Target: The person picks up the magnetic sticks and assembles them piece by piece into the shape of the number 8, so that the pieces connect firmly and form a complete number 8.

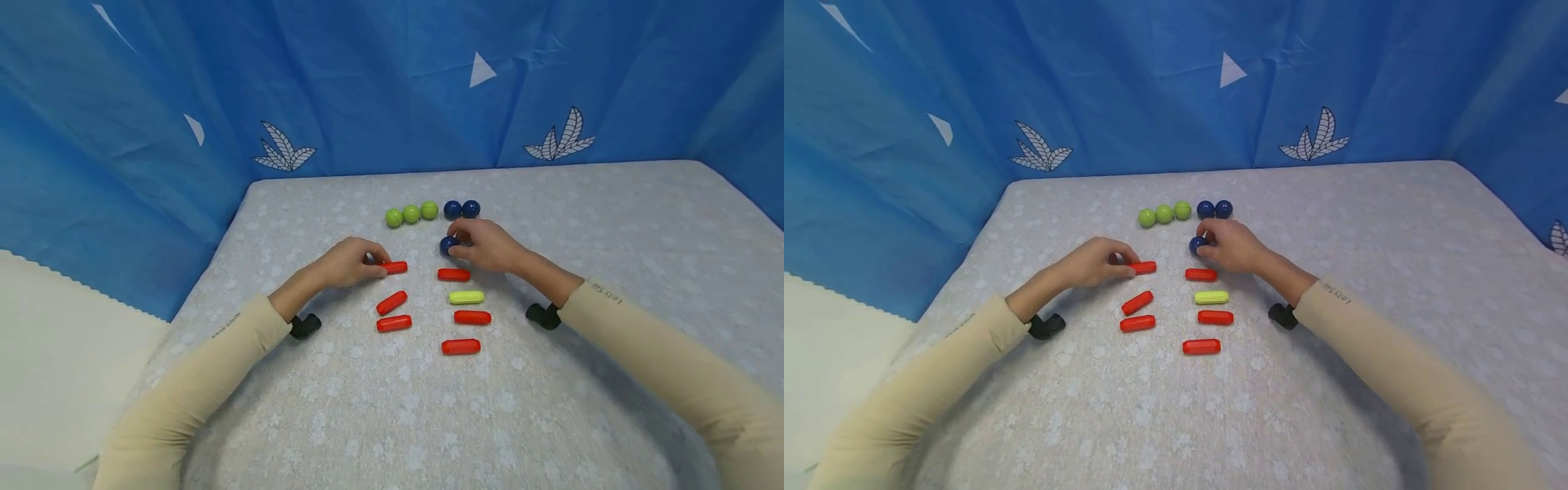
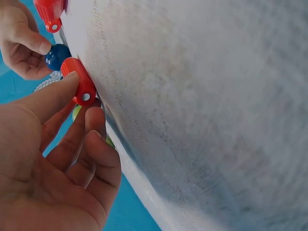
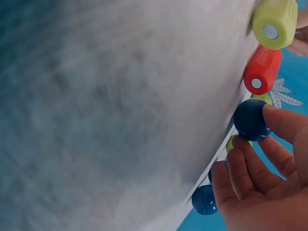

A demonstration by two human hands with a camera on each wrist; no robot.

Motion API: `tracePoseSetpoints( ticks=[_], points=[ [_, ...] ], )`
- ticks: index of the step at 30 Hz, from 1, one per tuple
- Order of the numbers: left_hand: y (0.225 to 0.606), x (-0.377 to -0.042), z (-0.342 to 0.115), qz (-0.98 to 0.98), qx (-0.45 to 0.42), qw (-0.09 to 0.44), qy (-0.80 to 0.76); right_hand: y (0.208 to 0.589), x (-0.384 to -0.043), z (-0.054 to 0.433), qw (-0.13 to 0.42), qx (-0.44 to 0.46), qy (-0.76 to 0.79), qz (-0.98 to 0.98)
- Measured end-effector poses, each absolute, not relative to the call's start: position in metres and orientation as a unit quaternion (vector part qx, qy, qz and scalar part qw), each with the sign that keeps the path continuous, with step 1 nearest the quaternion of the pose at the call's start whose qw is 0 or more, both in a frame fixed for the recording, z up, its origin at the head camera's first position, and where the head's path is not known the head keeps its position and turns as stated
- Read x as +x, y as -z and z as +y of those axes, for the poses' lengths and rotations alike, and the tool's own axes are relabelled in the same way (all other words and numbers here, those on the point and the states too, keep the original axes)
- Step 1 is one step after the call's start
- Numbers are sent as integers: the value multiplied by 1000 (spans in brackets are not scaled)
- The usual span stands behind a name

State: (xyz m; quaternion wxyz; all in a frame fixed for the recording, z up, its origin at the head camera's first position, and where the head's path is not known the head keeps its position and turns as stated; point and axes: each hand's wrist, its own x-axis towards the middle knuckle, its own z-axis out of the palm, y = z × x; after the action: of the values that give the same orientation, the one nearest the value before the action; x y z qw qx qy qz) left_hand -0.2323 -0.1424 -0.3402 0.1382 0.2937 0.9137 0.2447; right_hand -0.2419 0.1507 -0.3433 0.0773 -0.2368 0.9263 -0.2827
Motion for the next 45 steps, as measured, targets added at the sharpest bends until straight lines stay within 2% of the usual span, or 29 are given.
tracePoseSetpoints(
  ticks=[30,45],
  points=[
    [344,-234,-140,916,295,138,-235,347,-242,153,76,-245,283,924],
    [339,-245,-121,922,315,101,-201,347,-241,153,80,-243,275,927]
  ],
)
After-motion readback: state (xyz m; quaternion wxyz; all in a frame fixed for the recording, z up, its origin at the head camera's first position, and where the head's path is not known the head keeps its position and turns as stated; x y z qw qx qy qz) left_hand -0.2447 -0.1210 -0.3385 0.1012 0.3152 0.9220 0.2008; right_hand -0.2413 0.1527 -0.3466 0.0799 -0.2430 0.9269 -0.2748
